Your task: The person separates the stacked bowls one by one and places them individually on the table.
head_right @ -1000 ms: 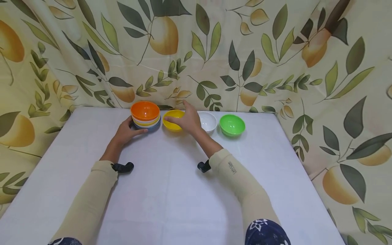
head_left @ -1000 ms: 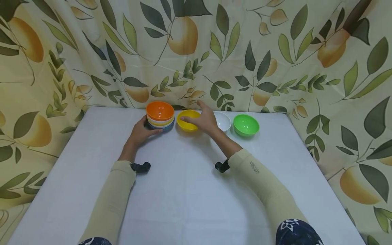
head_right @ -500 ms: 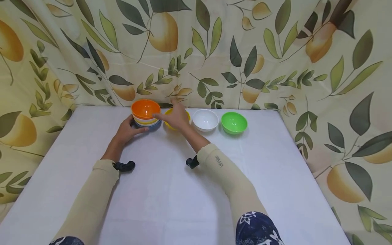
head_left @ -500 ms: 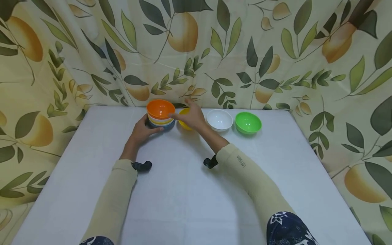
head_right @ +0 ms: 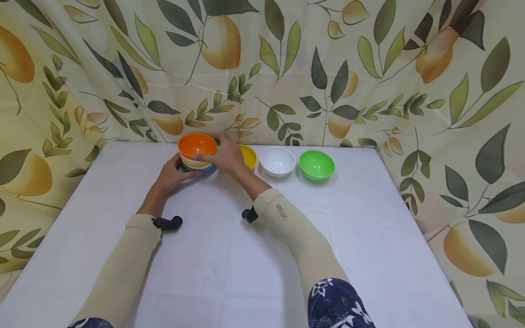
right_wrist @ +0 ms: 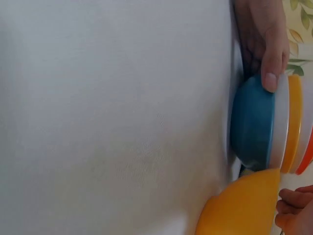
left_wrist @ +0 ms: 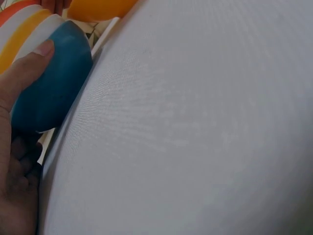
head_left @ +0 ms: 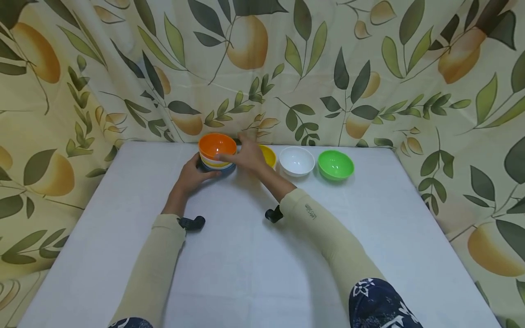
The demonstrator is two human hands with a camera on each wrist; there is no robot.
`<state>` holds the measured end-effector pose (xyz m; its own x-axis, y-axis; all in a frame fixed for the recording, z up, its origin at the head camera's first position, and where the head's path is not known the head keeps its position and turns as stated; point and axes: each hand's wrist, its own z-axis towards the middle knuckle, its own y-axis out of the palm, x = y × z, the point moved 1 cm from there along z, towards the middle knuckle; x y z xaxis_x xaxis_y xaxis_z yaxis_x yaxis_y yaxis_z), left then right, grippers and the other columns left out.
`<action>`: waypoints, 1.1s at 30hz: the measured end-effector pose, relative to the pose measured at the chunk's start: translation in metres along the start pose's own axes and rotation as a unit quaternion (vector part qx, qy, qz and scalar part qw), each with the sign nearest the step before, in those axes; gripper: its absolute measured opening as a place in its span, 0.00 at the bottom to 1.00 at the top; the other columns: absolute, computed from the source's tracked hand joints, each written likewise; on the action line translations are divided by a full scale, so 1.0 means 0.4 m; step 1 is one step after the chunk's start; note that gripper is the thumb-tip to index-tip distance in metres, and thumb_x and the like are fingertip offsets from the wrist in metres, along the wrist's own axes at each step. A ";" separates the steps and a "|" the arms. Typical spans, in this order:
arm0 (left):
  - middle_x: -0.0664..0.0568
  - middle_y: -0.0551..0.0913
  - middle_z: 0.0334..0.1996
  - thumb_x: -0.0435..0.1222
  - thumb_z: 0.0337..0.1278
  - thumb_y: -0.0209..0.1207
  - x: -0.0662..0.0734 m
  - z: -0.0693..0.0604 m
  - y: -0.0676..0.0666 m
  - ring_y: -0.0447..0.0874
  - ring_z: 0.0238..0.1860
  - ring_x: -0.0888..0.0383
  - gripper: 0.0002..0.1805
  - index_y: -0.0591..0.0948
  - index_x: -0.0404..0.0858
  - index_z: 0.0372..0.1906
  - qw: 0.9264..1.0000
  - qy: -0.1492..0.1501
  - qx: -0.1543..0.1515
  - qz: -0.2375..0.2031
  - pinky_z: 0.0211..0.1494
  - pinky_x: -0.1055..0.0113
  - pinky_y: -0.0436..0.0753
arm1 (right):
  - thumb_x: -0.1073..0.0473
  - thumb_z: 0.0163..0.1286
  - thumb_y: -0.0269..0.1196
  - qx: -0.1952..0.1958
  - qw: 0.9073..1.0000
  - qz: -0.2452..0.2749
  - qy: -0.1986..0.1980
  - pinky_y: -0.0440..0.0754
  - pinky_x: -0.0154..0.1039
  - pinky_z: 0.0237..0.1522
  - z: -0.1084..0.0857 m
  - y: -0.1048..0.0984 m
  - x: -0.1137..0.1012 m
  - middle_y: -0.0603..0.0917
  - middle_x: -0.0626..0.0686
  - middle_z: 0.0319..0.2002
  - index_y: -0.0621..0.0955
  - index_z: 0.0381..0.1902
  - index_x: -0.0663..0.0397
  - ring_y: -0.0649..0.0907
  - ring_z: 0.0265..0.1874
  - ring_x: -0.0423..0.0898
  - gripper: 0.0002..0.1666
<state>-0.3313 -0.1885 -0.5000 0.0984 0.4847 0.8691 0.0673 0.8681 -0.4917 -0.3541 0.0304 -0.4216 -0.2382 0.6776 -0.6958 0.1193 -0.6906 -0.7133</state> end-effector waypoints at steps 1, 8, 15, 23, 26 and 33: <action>0.44 0.61 0.81 0.51 0.52 0.78 0.000 -0.001 0.001 0.54 0.82 0.45 0.58 0.59 0.40 0.83 1.000 0.000 0.000 -0.001 0.83 0.43 0.52 | 0.26 0.57 0.74 -0.001 1.000 -0.001 0.001 0.71 0.56 0.74 0.000 0.003 -0.001 0.67 0.60 0.78 0.63 0.81 0.60 0.70 0.74 0.58 0.68; 0.44 0.60 0.82 0.53 0.52 0.78 -0.009 -0.001 0.005 0.53 0.82 0.44 0.59 0.58 0.40 0.84 1.000 -0.010 -0.005 -0.002 0.83 0.42 0.52 | 0.24 0.56 0.73 0.000 1.000 0.000 -0.007 0.81 0.47 0.63 0.004 0.025 -0.001 0.80 0.57 0.67 0.70 0.77 0.59 0.80 0.60 0.51 0.64; 0.45 0.61 0.81 0.53 0.52 0.78 -0.008 0.002 0.002 0.54 0.82 0.46 0.59 0.59 0.41 0.84 1.000 -0.007 -0.003 -0.006 0.83 0.43 0.51 | 0.24 0.56 0.73 0.003 1.000 0.003 -0.022 0.84 0.43 0.56 0.008 0.034 -0.005 0.84 0.54 0.61 0.73 0.74 0.57 0.82 0.53 0.48 0.60; 0.44 0.60 0.82 0.53 0.53 0.78 -0.005 0.008 0.003 0.54 0.82 0.44 0.59 0.58 0.41 0.84 1.000 -0.006 -0.003 0.005 0.83 0.42 0.52 | 0.30 0.57 0.77 0.020 0.999 0.036 -0.011 0.83 0.43 0.61 0.009 0.039 -0.003 0.81 0.54 0.66 0.70 0.76 0.55 0.80 0.59 0.48 0.59; 0.44 0.61 0.81 0.53 0.53 0.78 -0.004 0.008 0.004 0.54 0.82 0.45 0.59 0.59 0.40 0.84 1.000 -0.002 -0.004 0.005 0.83 0.43 0.53 | 0.32 0.57 0.78 0.029 0.998 0.046 -0.016 0.83 0.42 0.61 0.008 0.041 -0.002 0.80 0.54 0.66 0.70 0.77 0.56 0.80 0.60 0.48 0.59; 0.44 0.60 0.82 0.51 0.53 0.78 -0.006 0.004 -0.002 0.54 0.82 0.45 0.59 0.58 0.40 0.84 1.000 -0.001 -0.006 -0.004 0.84 0.44 0.52 | 0.37 0.57 0.80 0.056 0.994 0.086 -0.044 0.82 0.41 0.62 0.005 0.045 -0.007 0.80 0.53 0.66 0.69 0.77 0.53 0.81 0.61 0.48 0.57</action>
<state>-0.3332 -0.1904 -0.5016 0.0966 0.4782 0.8729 0.0803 0.8704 -0.4857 -0.3532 0.0155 -0.4323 -0.3072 0.5254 -0.7935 0.0595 -0.8216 -0.5670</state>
